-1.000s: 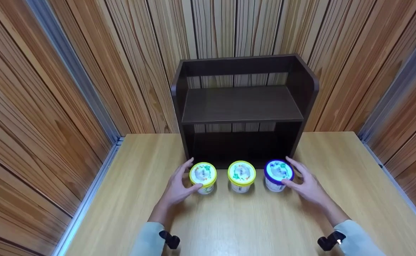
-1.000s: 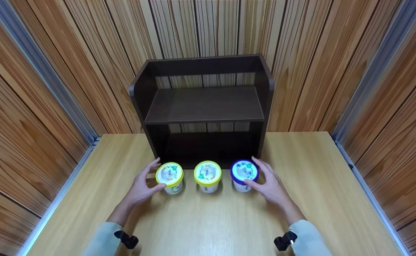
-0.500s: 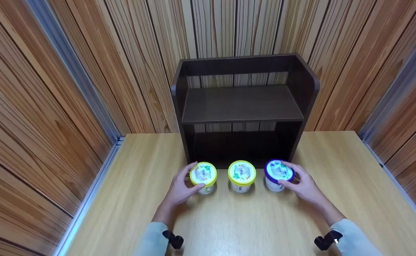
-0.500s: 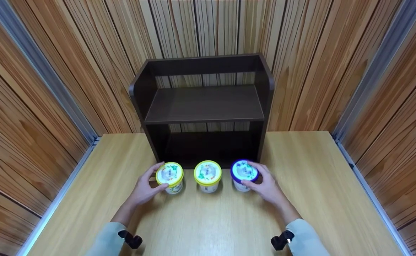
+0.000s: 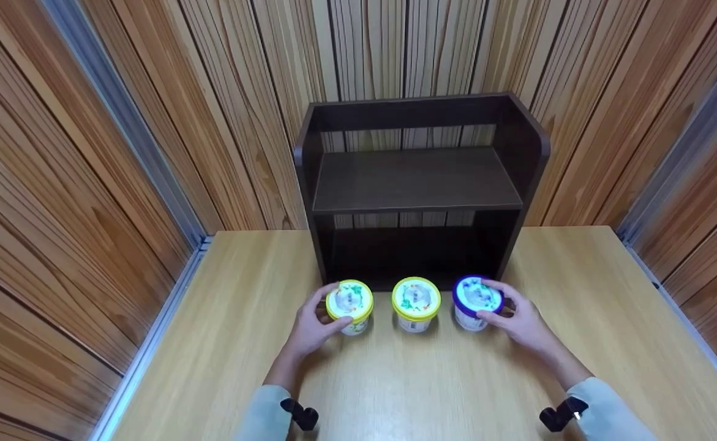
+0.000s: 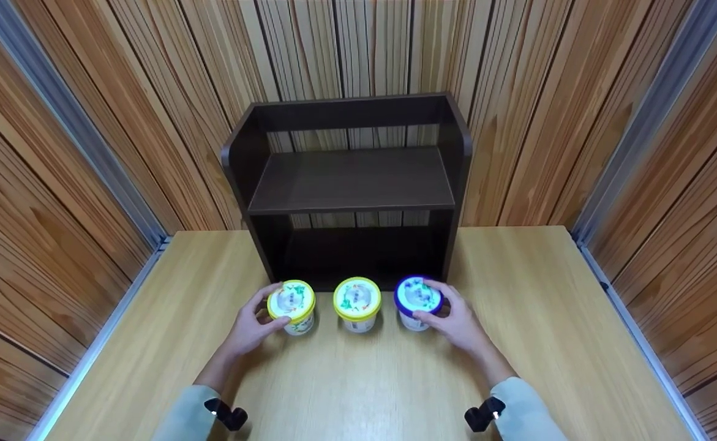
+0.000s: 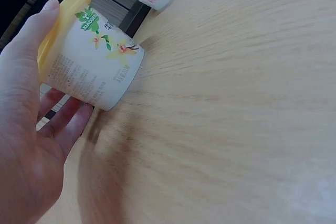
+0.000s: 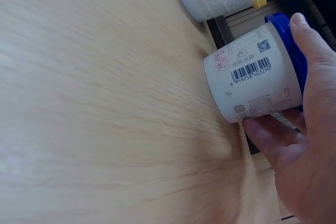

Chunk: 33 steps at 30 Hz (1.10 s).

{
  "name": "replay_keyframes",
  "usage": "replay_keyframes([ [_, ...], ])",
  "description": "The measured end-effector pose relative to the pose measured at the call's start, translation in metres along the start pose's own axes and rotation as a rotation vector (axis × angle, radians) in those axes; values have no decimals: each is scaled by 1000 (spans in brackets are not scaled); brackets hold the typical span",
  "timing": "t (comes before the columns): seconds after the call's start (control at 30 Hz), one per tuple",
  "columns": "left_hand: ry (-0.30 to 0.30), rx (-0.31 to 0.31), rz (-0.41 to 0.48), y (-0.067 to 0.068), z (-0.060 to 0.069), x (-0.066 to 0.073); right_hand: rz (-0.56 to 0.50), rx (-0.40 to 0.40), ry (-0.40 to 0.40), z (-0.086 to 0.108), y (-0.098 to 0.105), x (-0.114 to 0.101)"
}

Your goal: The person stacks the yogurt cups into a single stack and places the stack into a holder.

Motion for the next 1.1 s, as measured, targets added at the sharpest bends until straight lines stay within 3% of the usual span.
replay_keyframes([
  [0.5,11,-1,31,0,1,-2,-11,6,-6,0,0,-4],
  [1.1,7,-8,54,0,1,-3,12,20,59,-3,8,-28],
])
Point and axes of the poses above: each hand's wrist, its own z-axis away from the middle knuckle, its own y-axis out of the back of the hand, x = y × z, the point moved 10 cm from there along -z, towards the middle knuckle, and after that the axes turned 8 degrees about -x, right-handed, at the moved point
